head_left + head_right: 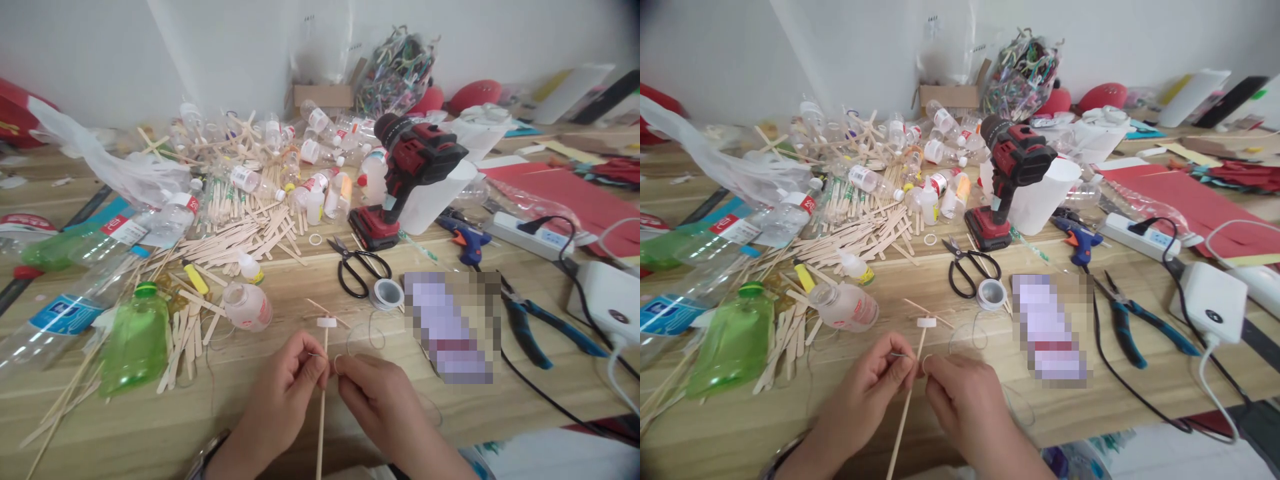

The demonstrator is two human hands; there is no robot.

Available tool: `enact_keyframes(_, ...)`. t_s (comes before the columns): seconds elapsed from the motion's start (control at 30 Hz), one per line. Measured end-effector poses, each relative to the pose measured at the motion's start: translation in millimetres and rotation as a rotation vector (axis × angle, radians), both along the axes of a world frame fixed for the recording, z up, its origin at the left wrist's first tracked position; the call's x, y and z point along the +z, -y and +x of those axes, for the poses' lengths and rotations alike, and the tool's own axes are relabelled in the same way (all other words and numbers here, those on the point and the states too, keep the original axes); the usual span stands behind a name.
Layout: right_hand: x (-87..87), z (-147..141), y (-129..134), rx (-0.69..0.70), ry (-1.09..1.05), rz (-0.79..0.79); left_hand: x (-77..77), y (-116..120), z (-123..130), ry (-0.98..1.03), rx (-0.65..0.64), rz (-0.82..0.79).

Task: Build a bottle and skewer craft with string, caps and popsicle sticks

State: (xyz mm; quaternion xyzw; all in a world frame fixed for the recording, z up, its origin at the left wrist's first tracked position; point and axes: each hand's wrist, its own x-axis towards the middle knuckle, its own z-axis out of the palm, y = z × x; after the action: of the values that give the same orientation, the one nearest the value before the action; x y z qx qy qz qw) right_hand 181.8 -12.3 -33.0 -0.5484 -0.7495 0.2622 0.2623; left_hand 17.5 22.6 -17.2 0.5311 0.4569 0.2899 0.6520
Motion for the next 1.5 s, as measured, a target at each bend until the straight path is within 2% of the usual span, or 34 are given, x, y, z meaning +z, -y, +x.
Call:
enact_keyframes(0.17,8.3,5,-5,0.067,0.022,0.082,14.1,-7,-4,-0.179,-0.119,0.118)
enact_keyframes(0.37,15.4,5,-8,0.111,0.124,0.227,18.1,-3,-2,-0.295,-0.114,0.220)
enact_keyframes(0.6,12.0,7,-6,0.122,0.103,0.163,18.5,-3,-1,-0.299,-0.087,0.260)
enact_keyframes(0.73,7.7,8,-5,0.085,0.060,0.059,13.5,-9,-5,-0.198,-0.059,0.135)
enact_keyframes(0.83,6.2,9,-4,0.031,0.019,0.055,11.2,-10,-7,-0.136,-0.025,0.027)
enact_keyframes(1.03,6.8,9,1,-0.043,-0.008,0.114,9.9,-7,-9,-0.059,0.043,-0.008)
enact_keyframes(1.17,5.4,7,2,-0.063,-0.004,0.139,7.1,-4,-8,0.055,0.142,-0.101)
enact_keyframes(1.3,0.5,3,2,-0.115,-0.025,0.090,0.6,1,-6,0.197,0.219,-0.221)
enact_keyframes(1.5,-1.1,-4,2,-0.140,-0.084,0.007,-4.5,4,-6,0.267,0.257,-0.304)
